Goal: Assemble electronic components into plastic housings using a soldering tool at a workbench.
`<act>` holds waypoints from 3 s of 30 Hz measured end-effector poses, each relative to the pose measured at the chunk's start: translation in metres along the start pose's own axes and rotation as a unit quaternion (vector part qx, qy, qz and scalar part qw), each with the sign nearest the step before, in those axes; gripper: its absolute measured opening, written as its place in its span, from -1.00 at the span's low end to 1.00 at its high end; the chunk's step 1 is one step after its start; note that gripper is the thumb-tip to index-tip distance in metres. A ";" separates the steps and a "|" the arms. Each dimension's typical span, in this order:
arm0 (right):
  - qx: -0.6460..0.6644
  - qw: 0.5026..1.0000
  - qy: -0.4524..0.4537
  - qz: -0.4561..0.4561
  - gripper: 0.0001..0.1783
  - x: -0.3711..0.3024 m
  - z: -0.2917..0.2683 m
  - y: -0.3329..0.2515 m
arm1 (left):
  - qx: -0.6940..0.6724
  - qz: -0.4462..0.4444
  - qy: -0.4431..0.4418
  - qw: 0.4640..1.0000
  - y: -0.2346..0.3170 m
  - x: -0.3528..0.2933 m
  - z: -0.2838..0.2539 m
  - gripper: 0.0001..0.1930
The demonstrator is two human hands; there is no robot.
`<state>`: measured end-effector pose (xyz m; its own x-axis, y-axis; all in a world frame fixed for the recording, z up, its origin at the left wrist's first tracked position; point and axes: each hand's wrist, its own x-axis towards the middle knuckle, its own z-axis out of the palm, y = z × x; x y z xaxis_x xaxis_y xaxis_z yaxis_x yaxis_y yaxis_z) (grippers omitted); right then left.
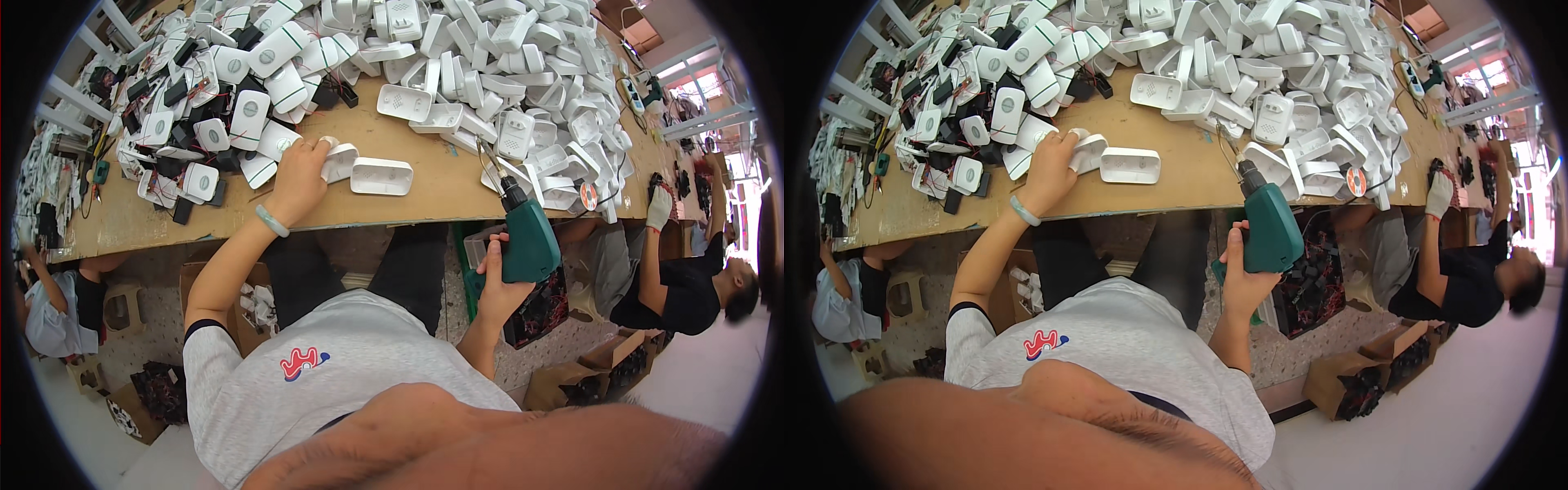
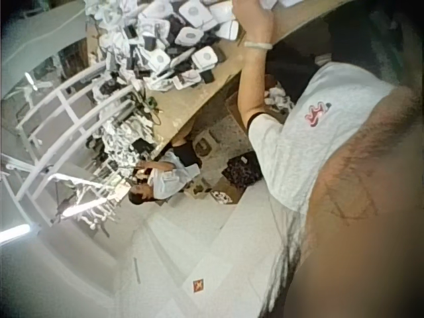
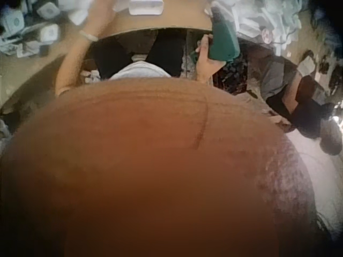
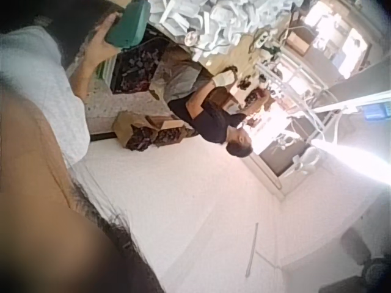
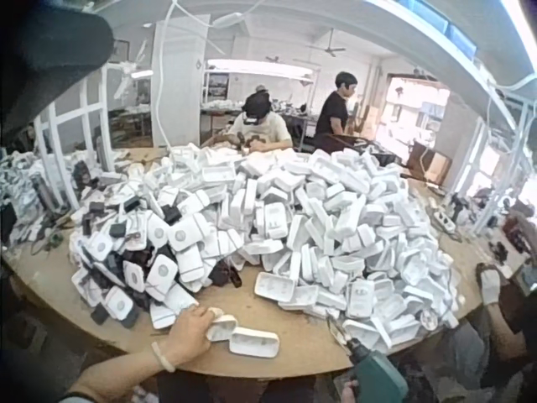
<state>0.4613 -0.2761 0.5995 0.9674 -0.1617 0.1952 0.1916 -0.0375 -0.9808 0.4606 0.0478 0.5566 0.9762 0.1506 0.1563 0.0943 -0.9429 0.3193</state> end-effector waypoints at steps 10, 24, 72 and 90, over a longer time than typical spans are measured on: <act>-0.005 1.000 -0.014 -0.023 -0.82 -0.005 -0.004 -0.004 | -0.148 0.102 -0.039 0.983 0.005 0.075 0.044 -0.64; 0.011 0.999 -0.037 -0.014 -0.81 0.000 0.004 0.005 | 0.198 0.051 0.265 0.942 -0.144 0.011 -0.111 -0.65; 0.003 0.999 -0.048 0.009 -0.83 -0.022 -0.012 -0.001 | -0.759 -0.064 0.204 0.615 -0.034 -0.035 -0.081 -0.84; -0.008 0.999 0.042 -0.027 -0.82 -0.026 -0.028 -0.007 | -0.740 0.097 0.009 0.665 0.068 0.007 -0.124 -0.90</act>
<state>0.4300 -0.2992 0.6013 0.9383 -0.2411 0.2480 0.2394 -0.0646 -0.9688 0.4495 0.0212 0.6954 0.9378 0.0850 0.3368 -0.3430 0.3782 0.8598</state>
